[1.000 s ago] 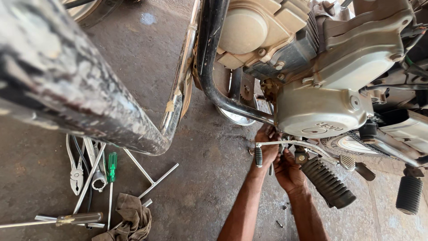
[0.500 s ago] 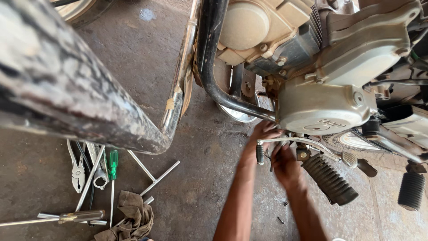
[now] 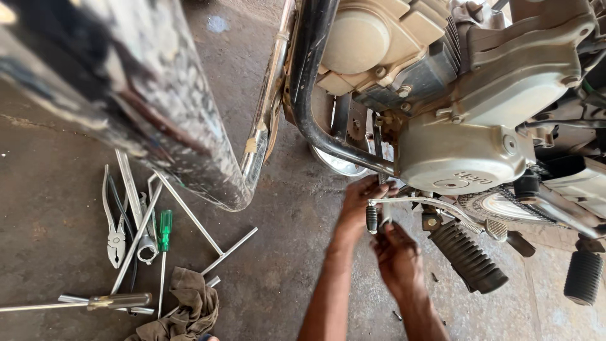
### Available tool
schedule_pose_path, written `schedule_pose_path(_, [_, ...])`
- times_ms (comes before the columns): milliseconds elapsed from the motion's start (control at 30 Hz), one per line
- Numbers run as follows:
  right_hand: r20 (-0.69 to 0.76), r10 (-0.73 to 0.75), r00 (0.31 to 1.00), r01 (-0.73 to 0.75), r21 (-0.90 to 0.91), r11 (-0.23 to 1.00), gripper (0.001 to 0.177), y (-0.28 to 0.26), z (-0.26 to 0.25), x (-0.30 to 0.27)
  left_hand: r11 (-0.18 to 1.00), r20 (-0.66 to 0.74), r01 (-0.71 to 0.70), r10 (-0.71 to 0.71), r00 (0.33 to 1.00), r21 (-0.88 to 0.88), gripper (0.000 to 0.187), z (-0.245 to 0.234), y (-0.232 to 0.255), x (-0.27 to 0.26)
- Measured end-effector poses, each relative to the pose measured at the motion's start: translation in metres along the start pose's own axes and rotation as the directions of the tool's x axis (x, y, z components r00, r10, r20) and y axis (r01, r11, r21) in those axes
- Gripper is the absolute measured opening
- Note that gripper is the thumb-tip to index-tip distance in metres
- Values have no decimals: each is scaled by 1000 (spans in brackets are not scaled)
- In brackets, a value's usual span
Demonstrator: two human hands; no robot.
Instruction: The person is repairing a motorcycle by using a socket wrench and pliers to manipulate bolts and parts around the engine and kickstarter area.
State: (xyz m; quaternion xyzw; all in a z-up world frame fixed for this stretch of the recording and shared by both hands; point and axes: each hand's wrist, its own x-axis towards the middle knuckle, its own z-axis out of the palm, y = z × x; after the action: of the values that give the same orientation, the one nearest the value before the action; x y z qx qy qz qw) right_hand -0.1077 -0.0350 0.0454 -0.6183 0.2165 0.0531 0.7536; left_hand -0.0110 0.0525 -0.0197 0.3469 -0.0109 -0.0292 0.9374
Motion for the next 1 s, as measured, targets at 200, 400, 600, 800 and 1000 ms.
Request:
schedule_pose_path(200, [118, 11, 993, -57, 395, 917, 11, 23, -88, 96, 995, -187, -58, 74, 980, 85, 9, 30, -47, 22])
schedule_pose_path(400, [167, -10, 986, -78, 508, 858, 6, 39, -142, 149, 922, -287, 284, -206, 936, 265, 10, 49, -46, 30])
schedule_pose_path(600, [136, 35, 990, -115, 644, 757, 18, 13, -140, 173, 982, -72, 113, -103, 992, 152, 34, 42, -101, 67])
schedule_pose_path(800, [161, -22, 987, -70, 541, 838, 17, 20, -123, 160, 909, 49, -173, 167, 985, 379, 10, 28, -122, 82])
schedule_pose_path(1000, [116, -40, 992, -2, 340, 940, 19, 38, -86, 109, 978, -81, 189, -196, 977, -88, 14, 22, -67, 45])
